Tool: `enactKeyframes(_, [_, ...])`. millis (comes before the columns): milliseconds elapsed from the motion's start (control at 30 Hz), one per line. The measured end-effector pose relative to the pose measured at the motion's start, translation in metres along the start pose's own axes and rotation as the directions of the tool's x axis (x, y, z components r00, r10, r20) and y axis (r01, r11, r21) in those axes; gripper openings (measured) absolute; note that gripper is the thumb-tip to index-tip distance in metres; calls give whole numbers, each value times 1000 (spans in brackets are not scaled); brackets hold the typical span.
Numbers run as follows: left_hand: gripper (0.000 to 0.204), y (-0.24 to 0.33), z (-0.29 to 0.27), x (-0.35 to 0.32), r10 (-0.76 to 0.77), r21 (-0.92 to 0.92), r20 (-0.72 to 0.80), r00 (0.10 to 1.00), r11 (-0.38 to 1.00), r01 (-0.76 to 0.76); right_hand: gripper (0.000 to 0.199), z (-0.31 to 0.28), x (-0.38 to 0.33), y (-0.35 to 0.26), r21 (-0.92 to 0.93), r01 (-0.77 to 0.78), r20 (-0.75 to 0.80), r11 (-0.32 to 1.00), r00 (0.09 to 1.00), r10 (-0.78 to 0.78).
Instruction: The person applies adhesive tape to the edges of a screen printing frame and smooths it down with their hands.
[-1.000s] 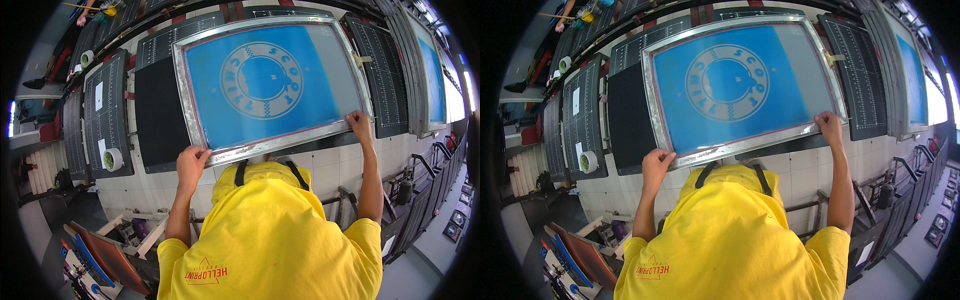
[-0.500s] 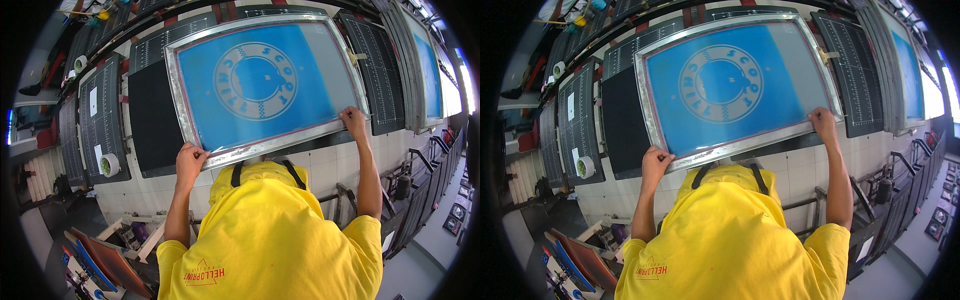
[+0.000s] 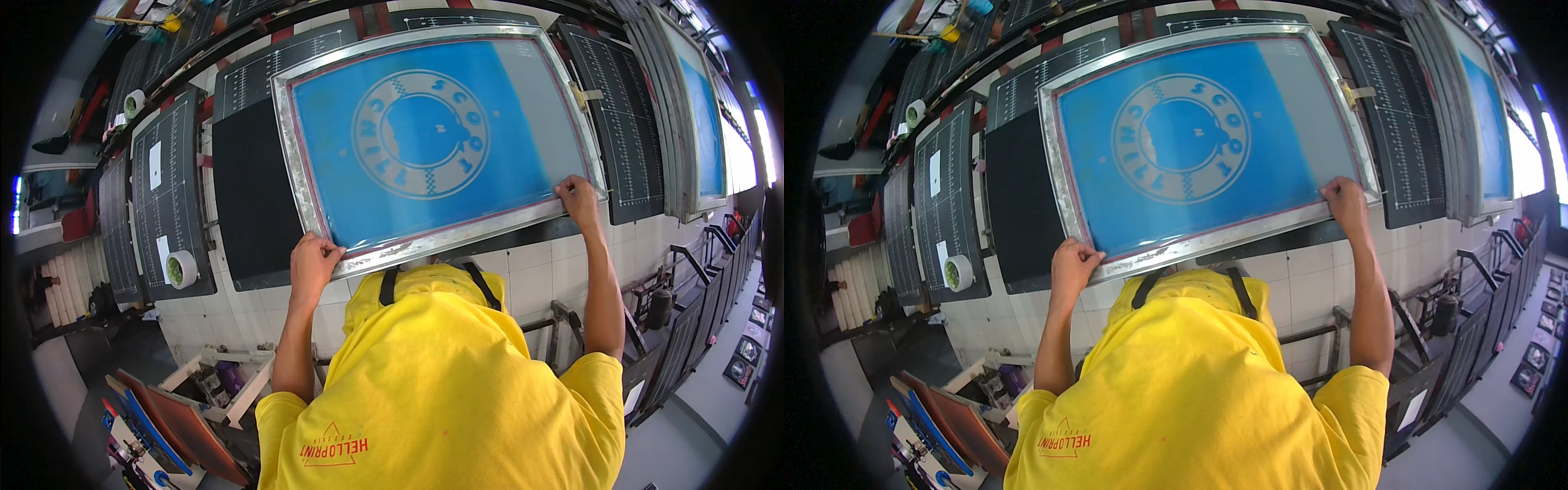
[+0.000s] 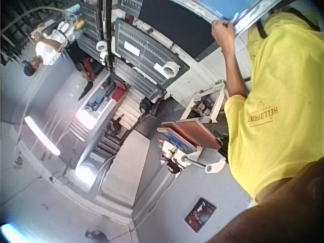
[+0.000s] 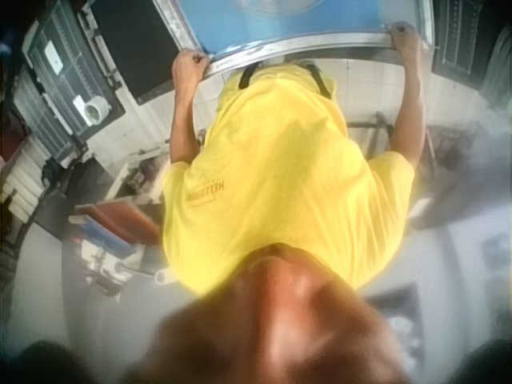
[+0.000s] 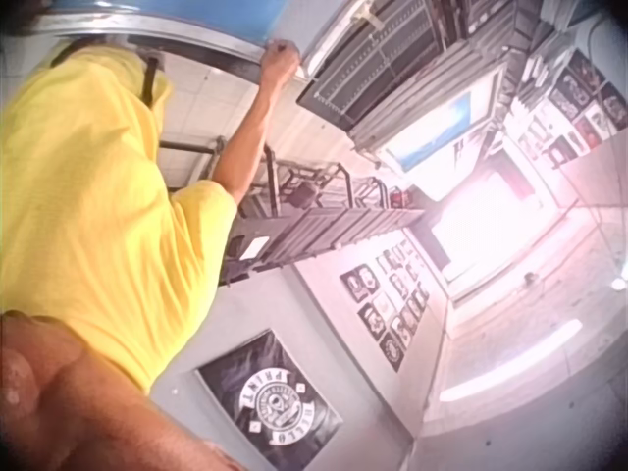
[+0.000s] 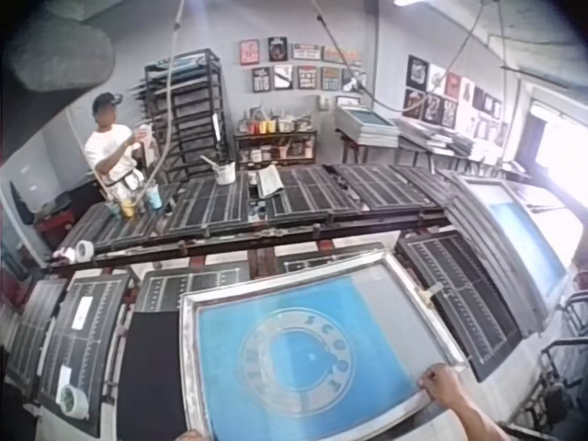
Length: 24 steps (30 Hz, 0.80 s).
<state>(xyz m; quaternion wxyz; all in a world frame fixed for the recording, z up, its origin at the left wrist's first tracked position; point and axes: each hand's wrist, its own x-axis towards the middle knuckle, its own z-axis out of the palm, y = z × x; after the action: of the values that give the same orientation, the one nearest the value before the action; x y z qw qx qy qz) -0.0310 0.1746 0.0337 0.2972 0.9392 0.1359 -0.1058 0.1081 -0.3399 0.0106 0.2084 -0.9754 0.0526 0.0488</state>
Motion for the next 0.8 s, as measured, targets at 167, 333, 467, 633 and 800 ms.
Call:
enactKeyframes(167, [20,2,2,1,-4,26,-20,1000,1000,5,20,-1,0,-4,-10,-3,4,1000,1000,3])
enactKeyframes(333, [20,1,5,1,21,53,-34,999,998,-19,20,0,-1,-6,-17,-9,2,1000,1000,9])
enactKeyframes(467, [20,0,5,1,29,73,-31,999,997,-27,20,3,1,-1,-16,-5,15,1000,1000,5])
enactKeyframes(633, [19,3,5,2,24,95,-26,999,995,-22,21,3,4,1,-39,-17,47,999,999,19])
enactKeyframes(800, [18,3,6,2,25,127,-34,999,992,-20,22,2,4,-3,-49,-43,55,998,997,46])
